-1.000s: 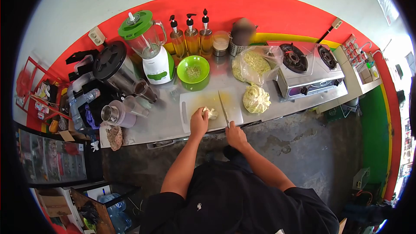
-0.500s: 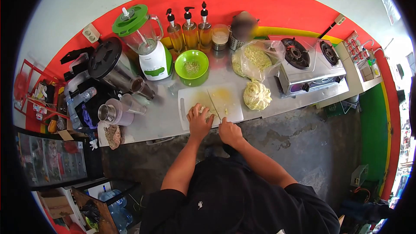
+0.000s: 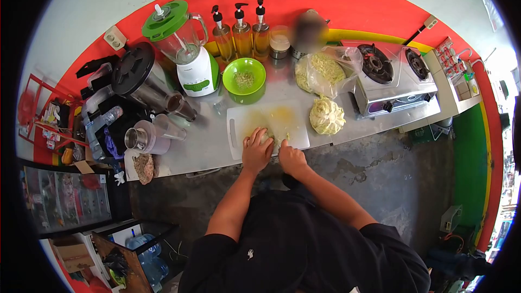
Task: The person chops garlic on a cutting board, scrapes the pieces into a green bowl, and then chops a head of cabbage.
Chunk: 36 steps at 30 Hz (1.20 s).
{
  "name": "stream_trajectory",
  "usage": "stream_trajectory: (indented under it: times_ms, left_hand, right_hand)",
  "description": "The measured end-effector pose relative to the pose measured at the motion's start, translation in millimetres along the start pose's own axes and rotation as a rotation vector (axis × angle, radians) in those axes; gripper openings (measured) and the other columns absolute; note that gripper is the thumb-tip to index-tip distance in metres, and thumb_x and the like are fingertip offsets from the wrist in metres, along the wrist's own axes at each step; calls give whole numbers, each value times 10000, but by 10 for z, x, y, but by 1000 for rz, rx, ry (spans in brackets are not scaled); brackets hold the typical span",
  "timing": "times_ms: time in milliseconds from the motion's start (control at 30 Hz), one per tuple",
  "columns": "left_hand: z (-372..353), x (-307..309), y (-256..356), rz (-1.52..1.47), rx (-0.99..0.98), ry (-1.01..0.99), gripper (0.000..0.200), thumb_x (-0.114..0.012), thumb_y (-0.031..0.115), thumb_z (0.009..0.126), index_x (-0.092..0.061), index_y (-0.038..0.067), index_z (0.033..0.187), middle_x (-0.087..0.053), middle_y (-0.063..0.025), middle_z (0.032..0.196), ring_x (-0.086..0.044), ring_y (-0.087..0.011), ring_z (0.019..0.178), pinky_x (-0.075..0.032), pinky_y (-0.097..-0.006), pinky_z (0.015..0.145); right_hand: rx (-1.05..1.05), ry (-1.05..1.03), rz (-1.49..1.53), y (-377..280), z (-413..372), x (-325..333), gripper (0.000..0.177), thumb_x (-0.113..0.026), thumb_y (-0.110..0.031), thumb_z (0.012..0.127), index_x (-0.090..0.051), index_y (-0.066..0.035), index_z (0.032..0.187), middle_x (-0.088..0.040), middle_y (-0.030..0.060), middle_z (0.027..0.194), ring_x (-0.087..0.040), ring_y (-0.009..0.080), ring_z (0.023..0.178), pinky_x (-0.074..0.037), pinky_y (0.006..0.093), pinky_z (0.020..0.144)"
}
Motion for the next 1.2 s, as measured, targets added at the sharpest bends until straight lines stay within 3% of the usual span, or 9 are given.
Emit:
stream_trajectory:
  times_ms: [233, 433, 733, 833, 1067, 1200]
  left_hand:
    - [-12, -6, -13, -29, 30, 74, 157, -707, 249, 889, -731, 159, 1016, -609, -64, 1296, -500, -288, 1298, -359, -468, 1042]
    - [-11, -2, -26, -50, 22, 48, 172, -711, 264, 883, -733, 162, 1020, -601, -63, 1276, -490, -291, 1290, -359, -469, 1041]
    - [10, -36, -83, -89, 39, 31, 158, -713, 275, 889, -739, 173, 1007, -602, -51, 1266, -476, -301, 1284, -359, -470, 1031]
    - [-12, -71, -73, -108, 65, -7, 166, -714, 277, 889, -738, 171, 1013, -579, -56, 1277, -452, -327, 1287, -339, -497, 1035]
    - [12, -149, -82, -156, 206, -33, 179, -731, 245, 856, -720, 194, 1027, -541, -55, 1251, -415, -350, 1271, -315, -527, 1010]
    - [91, -115, -50, -125, 311, -106, 172, -749, 226, 834, -721, 205, 1002, -554, -50, 1176, -439, -349, 1212, -339, -541, 981]
  right_hand:
    - [-50, -14, -7, 23, -154, -114, 220, -545, -104, 934, -490, 28, 1100, -724, 252, 875, -746, 399, 823, -611, 472, 708]
    - [37, 6, -7, 42, 8, -21, 219, -529, -105, 946, -482, 29, 1112, -727, 248, 871, -744, 407, 823, -612, 481, 715]
    - [-32, -34, 40, 48, 12, -128, 217, -518, -129, 954, -484, 25, 1103, -725, 266, 897, -740, 426, 855, -606, 502, 734]
    - [14, -27, 68, 81, 24, -42, 234, -539, -88, 923, -456, 31, 1106, -705, 311, 885, -727, 455, 853, -590, 529, 770]
    - [4, -91, 51, 21, -71, -86, 249, -569, -87, 911, -461, 42, 1094, -706, 307, 931, -723, 457, 898, -588, 526, 786]
    - [39, -51, -5, 34, 41, -13, 260, -576, -103, 921, -479, 32, 1121, -725, 256, 908, -743, 409, 885, -606, 475, 775]
Point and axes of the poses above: each hand's wrist, its own z-axis towards the middle knuckle, its own x-axis out of the back of the hand, y = z × x, the point moved 4 cm from there along z, towards the middle knuckle
